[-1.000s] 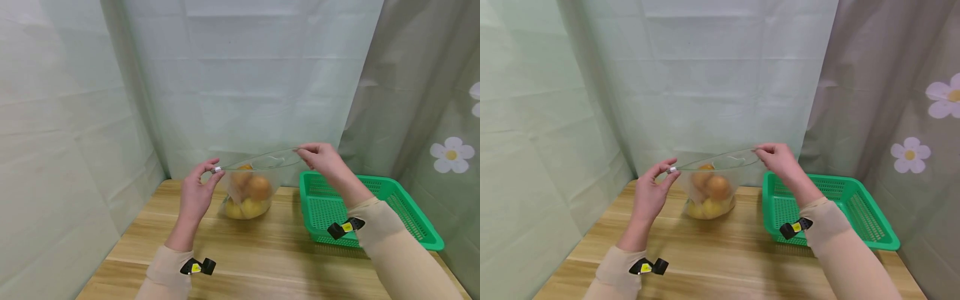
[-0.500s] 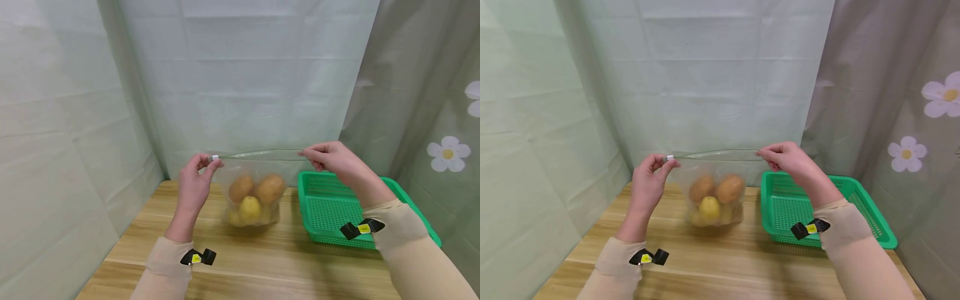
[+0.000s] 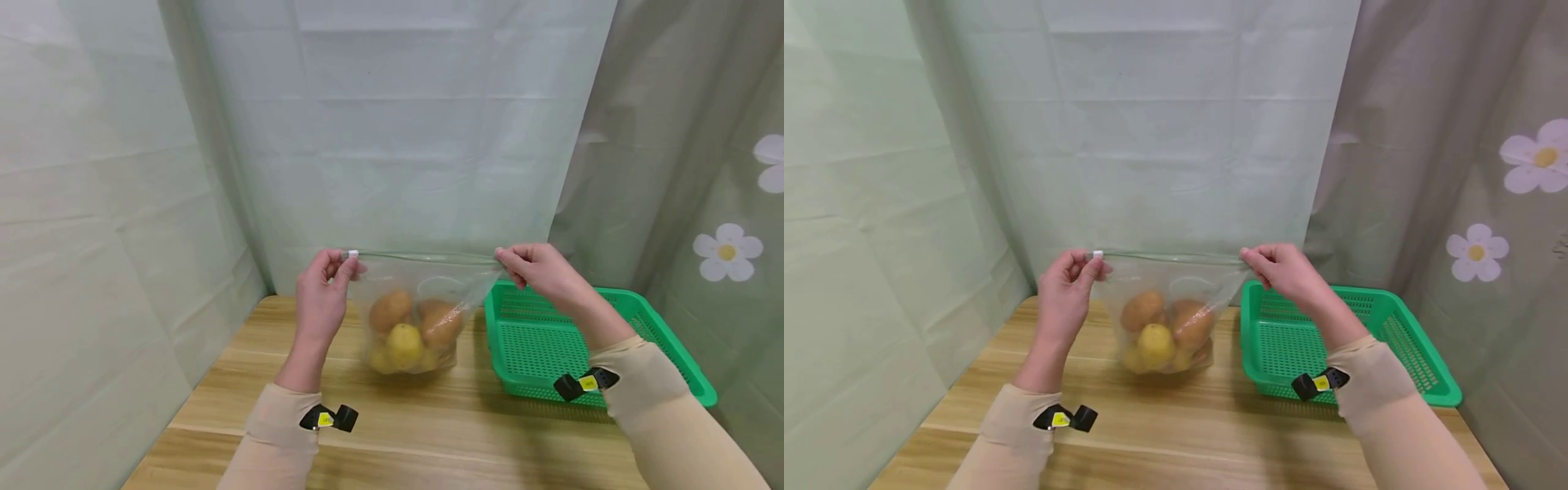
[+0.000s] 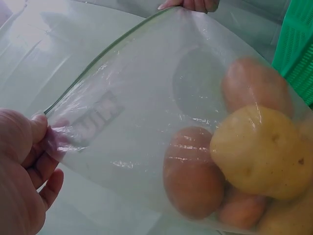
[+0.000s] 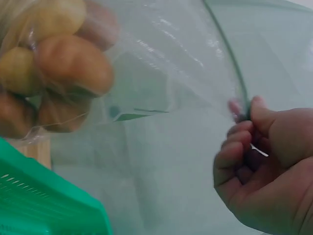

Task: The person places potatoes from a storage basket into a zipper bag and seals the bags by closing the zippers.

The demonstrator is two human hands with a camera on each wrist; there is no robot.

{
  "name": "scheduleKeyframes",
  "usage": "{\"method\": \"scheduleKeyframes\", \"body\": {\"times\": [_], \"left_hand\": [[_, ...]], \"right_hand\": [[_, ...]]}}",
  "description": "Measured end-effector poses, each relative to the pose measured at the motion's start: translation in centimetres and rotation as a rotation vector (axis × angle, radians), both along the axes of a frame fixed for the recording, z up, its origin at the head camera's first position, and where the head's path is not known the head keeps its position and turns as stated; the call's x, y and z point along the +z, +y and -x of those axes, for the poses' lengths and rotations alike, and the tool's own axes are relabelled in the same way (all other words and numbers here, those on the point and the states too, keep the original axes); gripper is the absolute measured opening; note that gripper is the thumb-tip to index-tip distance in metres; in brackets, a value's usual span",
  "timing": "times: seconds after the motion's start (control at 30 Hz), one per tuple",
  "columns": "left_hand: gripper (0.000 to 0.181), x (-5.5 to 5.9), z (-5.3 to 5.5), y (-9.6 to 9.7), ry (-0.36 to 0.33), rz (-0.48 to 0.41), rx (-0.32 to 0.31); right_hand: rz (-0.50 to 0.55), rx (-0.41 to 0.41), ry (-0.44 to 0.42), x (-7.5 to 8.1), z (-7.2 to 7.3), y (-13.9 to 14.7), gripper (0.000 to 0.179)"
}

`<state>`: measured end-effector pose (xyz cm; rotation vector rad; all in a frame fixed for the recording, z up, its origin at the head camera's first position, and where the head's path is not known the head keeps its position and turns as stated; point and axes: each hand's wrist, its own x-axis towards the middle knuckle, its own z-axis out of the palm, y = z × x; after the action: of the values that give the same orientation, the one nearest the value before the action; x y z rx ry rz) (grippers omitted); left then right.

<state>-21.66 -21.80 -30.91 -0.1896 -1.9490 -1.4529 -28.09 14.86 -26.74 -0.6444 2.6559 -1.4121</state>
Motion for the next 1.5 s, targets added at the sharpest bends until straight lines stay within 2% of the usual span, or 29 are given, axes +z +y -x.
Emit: {"method": "scheduleKeyframes", "body": {"times": [0.3,0.57,0.67,0.93,1.23,1.5], "left_hand": [[0.018,-0.2,0.3,0.4,0.009,-0.001,-0.017],[0.014,-0.5,0.5,1.0,0.026,-0.035,-0.001],[0.013,-0.6,0.5,1.3,0.02,-0.043,0.01],[0.012,-0.5,0.3,1.7,-0.012,-0.033,0.017],[0.015,-0.3,0.2,2.0,-0.005,0.013,0.011],[0.016,-0.3,0.0,2.1,-0.008,0.027,0.014]], "right_hand": [[0.007,-0.128,0.072,-1.6,0.7,-0.2,0.055],[0.006,-0.145,0.1,-1.0,-0.1,-0.4,0.054],[0.009,-0.121,0.155,-0.1,-0.6,-1.0,0.057],[-0.023,0.026,0.283,2.3,-1.7,-5.1,0.049],[-0.06,0.127,0.273,3.1,-2.6,-10.0,0.054],[-0.041,0.174,0.264,3.0,-2.8,-12.9,0.049]]}}
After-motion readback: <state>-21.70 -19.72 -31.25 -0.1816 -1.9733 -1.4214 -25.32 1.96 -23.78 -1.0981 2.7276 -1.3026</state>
